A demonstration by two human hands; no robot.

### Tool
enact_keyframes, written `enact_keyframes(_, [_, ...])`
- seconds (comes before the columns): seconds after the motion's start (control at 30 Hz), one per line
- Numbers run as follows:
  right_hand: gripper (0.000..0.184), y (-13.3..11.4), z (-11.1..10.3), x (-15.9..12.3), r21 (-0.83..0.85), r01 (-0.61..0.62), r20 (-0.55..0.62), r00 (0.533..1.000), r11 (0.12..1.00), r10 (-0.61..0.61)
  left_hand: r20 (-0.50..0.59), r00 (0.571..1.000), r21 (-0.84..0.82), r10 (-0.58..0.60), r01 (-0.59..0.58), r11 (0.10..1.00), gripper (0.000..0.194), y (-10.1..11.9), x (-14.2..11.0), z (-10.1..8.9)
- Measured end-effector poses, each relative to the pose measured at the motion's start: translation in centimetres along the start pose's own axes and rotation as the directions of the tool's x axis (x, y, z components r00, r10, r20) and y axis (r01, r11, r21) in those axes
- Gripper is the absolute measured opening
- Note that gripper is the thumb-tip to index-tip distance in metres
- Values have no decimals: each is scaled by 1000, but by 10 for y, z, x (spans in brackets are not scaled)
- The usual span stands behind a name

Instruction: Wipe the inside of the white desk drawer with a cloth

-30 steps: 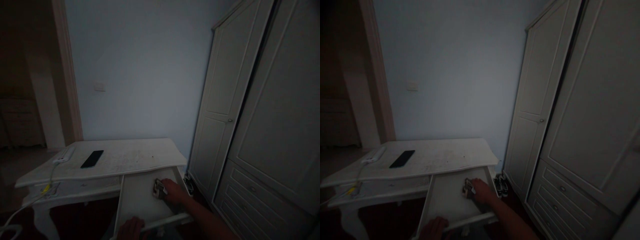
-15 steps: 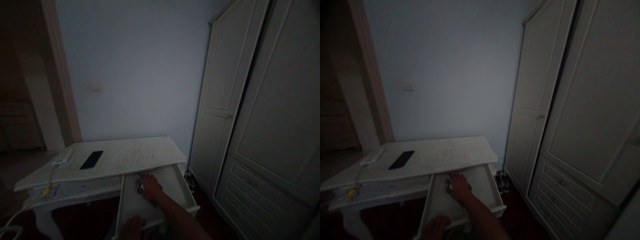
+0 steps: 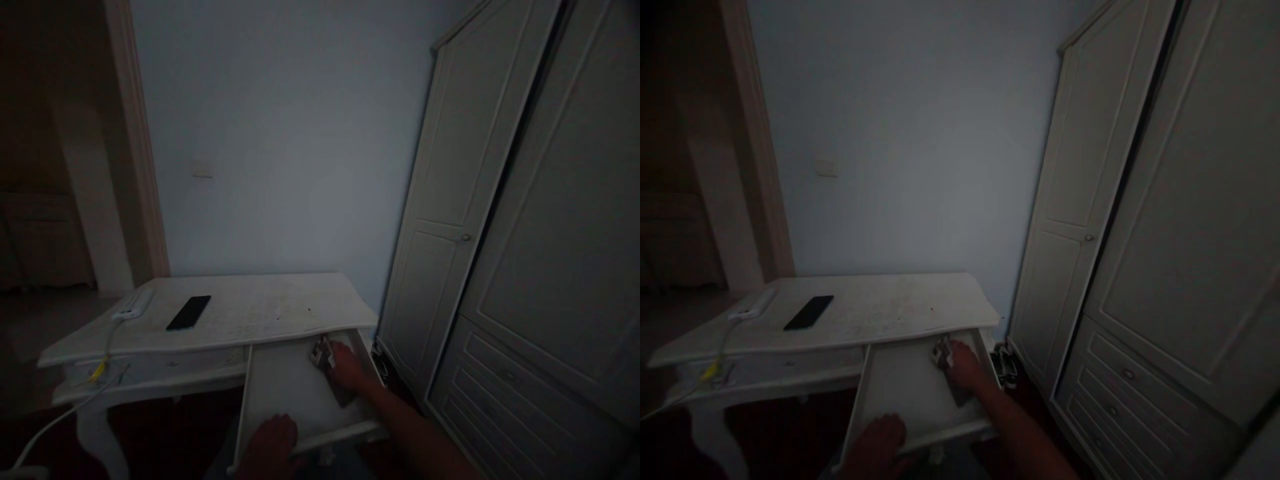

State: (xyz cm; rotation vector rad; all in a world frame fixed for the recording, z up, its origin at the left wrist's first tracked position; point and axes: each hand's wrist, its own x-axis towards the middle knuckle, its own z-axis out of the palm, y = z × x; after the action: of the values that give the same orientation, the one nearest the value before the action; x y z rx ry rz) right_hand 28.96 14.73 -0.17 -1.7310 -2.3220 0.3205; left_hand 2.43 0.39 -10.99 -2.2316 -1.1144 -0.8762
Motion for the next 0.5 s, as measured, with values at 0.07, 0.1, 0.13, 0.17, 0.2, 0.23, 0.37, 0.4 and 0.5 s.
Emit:
enact_keyframes(0.07, [60, 8, -4, 16, -7, -158, -53, 986, 987, 157, 19, 998, -33, -66, 66, 997, 37, 2, 4, -2])
enact_keyframes(0.1, [57, 5, -3, 24, -4, -225, -74, 972, 974, 224, 40, 995, -43, -95, 96, 994, 37, 4, 5, -4])
enact_keyframes(0.13, [54, -2, 1, 33, 2, -285, -96, 954, 959, 284, 62, 993, -55, -100, 103, 993, 38, 5, 6, -5])
enact_keyframes(0.17, [52, -13, 7, 41, 10, -327, -119, 938, 945, 326, 81, 993, -69, -88, 93, 993, 40, 5, 8, -7])
enact_keyframes(0.2, [51, -27, 14, 48, 19, -351, -141, 926, 936, 351, 92, 993, -79, -67, 75, 994, 42, 4, 9, -9])
enact_keyframes(0.23, [50, -44, 22, 54, 28, -356, -157, 921, 934, 356, 92, 995, -86, -40, 48, 995, 45, 2, 11, -10])
enact_keyframes(0.37, [49, -114, 49, 67, 66, -207, -144, 966, 976, 214, 4, 998, -70, 57, -57, 996, 52, -7, 11, -9])
enact_keyframes(0.4, [50, -129, 55, 67, 76, -147, -126, 980, 986, 156, 4, 999, -58, 48, -47, 997, 51, -7, 11, -8])
enact_keyframes(0.5, [52, -157, 67, 58, 100, 83, -42, 996, 992, -79, 83, 996, -31, -33, 35, 999, 45, -3, 9, -5])
